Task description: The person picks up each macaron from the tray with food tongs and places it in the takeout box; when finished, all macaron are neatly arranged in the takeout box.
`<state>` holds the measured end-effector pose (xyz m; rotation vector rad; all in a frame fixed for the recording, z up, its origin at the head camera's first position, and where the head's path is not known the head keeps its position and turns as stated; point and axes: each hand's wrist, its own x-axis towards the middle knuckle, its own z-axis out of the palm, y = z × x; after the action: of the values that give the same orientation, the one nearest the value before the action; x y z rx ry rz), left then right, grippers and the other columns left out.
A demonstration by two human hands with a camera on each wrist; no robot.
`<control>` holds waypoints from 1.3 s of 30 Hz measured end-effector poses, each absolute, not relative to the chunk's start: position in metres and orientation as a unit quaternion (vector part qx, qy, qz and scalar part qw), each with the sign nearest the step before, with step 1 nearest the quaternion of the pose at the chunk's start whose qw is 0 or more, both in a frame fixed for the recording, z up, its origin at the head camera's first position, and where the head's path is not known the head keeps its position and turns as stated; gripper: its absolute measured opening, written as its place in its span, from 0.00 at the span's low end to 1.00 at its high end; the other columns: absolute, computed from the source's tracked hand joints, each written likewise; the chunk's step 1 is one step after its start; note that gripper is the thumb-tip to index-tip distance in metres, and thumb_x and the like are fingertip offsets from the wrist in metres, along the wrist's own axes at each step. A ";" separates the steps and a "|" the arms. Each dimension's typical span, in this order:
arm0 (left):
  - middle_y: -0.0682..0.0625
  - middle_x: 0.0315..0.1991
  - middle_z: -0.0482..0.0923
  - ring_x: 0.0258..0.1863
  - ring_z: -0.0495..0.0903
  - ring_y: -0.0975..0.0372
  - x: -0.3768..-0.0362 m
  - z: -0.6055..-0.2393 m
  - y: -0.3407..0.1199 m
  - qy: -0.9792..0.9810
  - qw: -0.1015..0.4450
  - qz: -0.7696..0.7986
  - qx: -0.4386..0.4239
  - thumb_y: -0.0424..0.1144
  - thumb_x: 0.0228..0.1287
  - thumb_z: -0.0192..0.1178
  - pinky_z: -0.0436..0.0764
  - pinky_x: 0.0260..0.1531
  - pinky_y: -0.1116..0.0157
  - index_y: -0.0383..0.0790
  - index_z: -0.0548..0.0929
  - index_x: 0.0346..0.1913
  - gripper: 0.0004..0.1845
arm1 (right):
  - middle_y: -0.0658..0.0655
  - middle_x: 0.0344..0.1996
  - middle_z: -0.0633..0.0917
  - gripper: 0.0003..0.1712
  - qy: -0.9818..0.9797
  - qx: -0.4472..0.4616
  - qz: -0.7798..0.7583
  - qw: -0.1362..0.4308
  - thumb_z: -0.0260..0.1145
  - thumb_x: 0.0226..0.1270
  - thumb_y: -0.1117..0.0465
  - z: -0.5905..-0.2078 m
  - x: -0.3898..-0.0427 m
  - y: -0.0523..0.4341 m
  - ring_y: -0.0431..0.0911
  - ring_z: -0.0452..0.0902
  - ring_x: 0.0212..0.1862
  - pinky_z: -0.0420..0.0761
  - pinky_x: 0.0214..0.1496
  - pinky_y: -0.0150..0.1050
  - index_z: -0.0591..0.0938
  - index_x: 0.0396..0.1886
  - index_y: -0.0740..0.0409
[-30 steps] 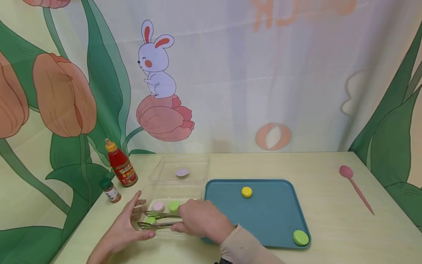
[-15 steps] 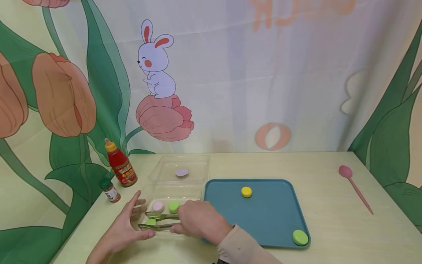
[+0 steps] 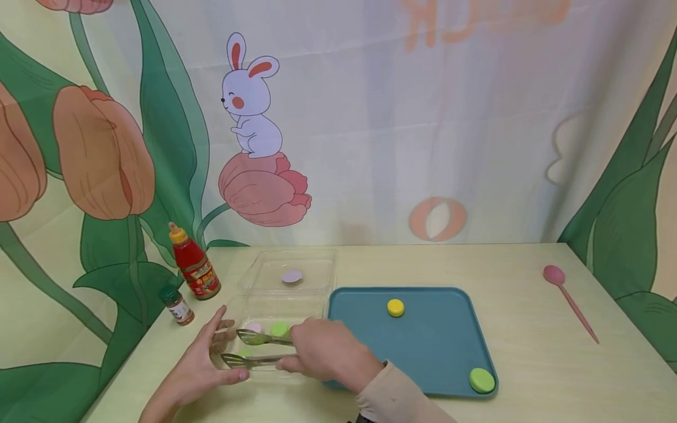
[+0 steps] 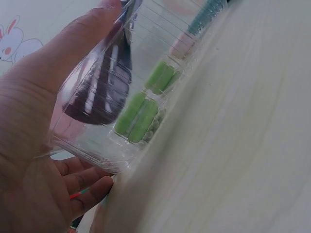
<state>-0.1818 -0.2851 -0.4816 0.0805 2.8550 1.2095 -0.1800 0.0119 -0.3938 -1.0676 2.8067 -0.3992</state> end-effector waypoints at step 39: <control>0.46 0.77 0.62 0.73 0.69 0.49 -0.181 -0.481 -0.284 0.916 0.021 0.400 0.025 0.61 0.39 0.85 0.63 0.71 0.35 0.54 0.41 0.85 0.76 | 0.46 0.14 0.73 0.26 0.901 -0.200 -0.370 -0.105 0.68 0.67 0.31 -0.376 -0.194 0.134 0.40 0.67 0.16 0.71 0.18 0.35 0.76 0.43 0.47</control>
<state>-0.1808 -0.2836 -0.4813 0.0778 2.8405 1.2391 -0.1936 0.1340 -0.3760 -0.6731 3.0389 -1.2460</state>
